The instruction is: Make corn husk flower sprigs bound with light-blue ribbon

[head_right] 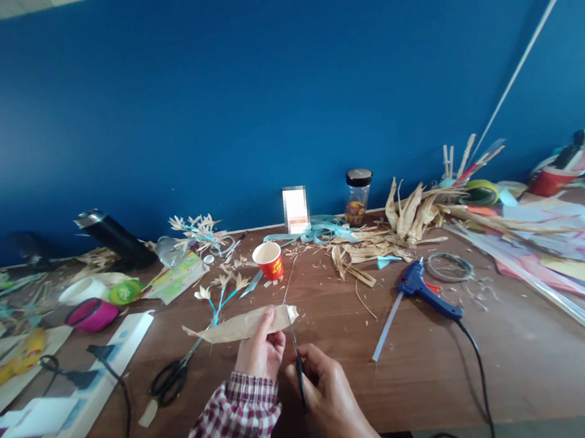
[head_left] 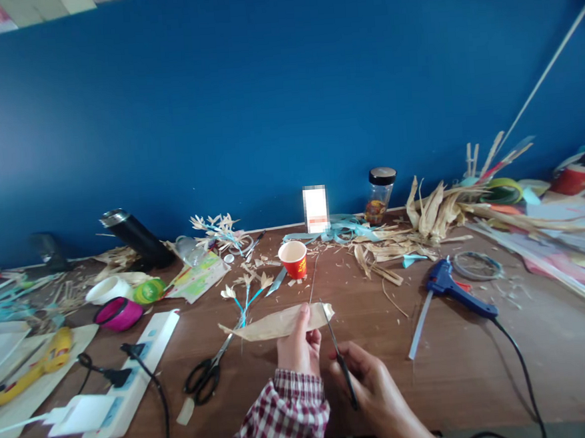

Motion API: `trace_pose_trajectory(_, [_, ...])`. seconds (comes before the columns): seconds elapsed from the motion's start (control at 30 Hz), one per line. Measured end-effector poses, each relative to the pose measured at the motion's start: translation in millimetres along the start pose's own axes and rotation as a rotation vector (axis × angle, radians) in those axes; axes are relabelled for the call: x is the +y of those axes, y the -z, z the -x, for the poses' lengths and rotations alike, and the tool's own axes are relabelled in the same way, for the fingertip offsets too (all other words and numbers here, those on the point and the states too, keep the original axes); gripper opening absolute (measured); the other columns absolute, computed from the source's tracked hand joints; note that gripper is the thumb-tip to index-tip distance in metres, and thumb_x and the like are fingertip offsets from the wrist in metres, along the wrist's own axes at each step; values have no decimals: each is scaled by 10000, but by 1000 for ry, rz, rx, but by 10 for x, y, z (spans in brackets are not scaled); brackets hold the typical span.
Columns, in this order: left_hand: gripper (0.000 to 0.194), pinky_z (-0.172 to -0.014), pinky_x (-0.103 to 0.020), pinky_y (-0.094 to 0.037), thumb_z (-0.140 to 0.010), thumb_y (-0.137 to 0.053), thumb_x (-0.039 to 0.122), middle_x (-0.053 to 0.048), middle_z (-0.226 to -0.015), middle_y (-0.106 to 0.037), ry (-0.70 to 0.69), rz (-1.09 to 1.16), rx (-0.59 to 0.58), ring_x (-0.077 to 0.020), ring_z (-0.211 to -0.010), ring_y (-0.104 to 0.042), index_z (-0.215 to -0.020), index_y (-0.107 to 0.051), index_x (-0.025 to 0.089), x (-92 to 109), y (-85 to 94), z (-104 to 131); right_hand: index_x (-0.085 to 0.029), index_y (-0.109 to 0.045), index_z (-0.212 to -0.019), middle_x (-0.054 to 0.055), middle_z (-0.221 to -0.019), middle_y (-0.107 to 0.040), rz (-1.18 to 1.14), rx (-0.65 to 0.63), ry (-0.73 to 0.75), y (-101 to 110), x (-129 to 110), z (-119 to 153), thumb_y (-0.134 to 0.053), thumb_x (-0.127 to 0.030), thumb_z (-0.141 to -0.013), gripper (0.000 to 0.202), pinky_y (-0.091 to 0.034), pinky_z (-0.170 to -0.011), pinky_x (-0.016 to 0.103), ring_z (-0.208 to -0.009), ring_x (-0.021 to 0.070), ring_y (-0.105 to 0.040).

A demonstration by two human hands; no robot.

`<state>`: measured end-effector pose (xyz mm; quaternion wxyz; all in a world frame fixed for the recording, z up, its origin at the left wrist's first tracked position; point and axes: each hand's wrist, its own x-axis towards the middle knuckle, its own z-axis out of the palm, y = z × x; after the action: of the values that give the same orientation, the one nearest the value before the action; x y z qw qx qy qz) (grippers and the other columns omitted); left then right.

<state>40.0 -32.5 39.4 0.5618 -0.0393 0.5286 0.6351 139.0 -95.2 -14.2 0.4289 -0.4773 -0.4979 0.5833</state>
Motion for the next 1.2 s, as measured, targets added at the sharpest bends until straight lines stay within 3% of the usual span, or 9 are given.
trace_pose_trajectory(0.2, [133, -405, -142, -458, -683, -739, 111, -20, -697, -635, 0, -4, 2, -47, -479, -558, -771, -640, 97, 5, 15, -61, -178, -553, -867, -49, -601, -454, 107, 45, 28, 52, -29, -36, -539, -355, -840, 180, -306, -488, 199, -537, 99, -381])
trace_pose_trajectory(0.37, [116, -415, -159, -483, -724, -704, 115, -34, -692, -644, 42, -48, -51, -55, -462, -564, -823, -652, 84, 67, 53, -67, -172, -484, -1065, -54, -569, -530, 645, 201, 60, 327, -178, -163, -618, -282, -737, 371, -339, -499, 235, -492, 147, -492])
trace_pose_trajectory(0.5, [176, -417, -179, -487, -760, -635, 61, -46, -663, -650, 70, -68, -124, -95, -497, -608, -933, -649, 89, 114, 90, -49, -195, -510, -987, 12, -720, -649, 945, 120, 161, 474, -320, -242, -530, -199, -795, 192, -382, -578, 251, -641, 186, -614])
trace_pose_trajectory(0.67, [314, -425, -181, -492, -684, -714, 65, -24, -624, -647, 9, -92, -187, -103, -497, -611, -986, -638, 101, 146, 162, -54, -192, -569, -859, 55, -811, -663, 1249, 127, 194, 452, -419, -343, -563, -187, -772, 87, -411, -688, 293, -774, 226, -620])
trace_pose_trajectory(0.77, [340, -416, -173, -488, -576, -805, 98, -9, -601, -646, -64, -107, -253, -108, -496, -614, -874, -642, 108, 172, 217, -65, -166, -602, -996, 93, -936, -661, 1317, 90, 226, 444, -401, -400, -578, -163, -737, 261, -411, -818, 317, -907, 240, -594])
trace_pose_trajectory(0.87, [347, -400, -160, -476, -480, -863, 160, -8, -583, -642, -100, -137, -278, -113, -504, -618, -729, -630, 97, 194, 266, -79, -158, -561, -1173, 117, -1099, -624, 1336, 62, 216, 470, -371, -422, -572, -187, -723, 452, -418, -851, 333, -1045, 265, -543])
trace_pose_trajectory(1.03, [377, -407, -175, -484, -438, -880, 212, -5, -568, -639, -92, -163, -270, -117, -504, -613, -708, -643, 100, 199, 301, -80, -185, -513, -1258, 123, -1276, -539, 1352, 27, 165, 514, -385, -423, -567, -271, -740, 528, -423, -875, 353, -1160, 289, -487])
trace_pose_trajectory(1.2, [372, -426, -177, -481, -466, -870, 261, -7, -581, -651, -51, -183, -307, -114, -514, -614, -734, -661, 108, 194, 321, -83, -208, -559, -1185, 102, -1073, -643, 1412, 97, 173, 534, -443, -427, -593, -214, -772, 415, -448, -773, 316, -975, 256, -593])
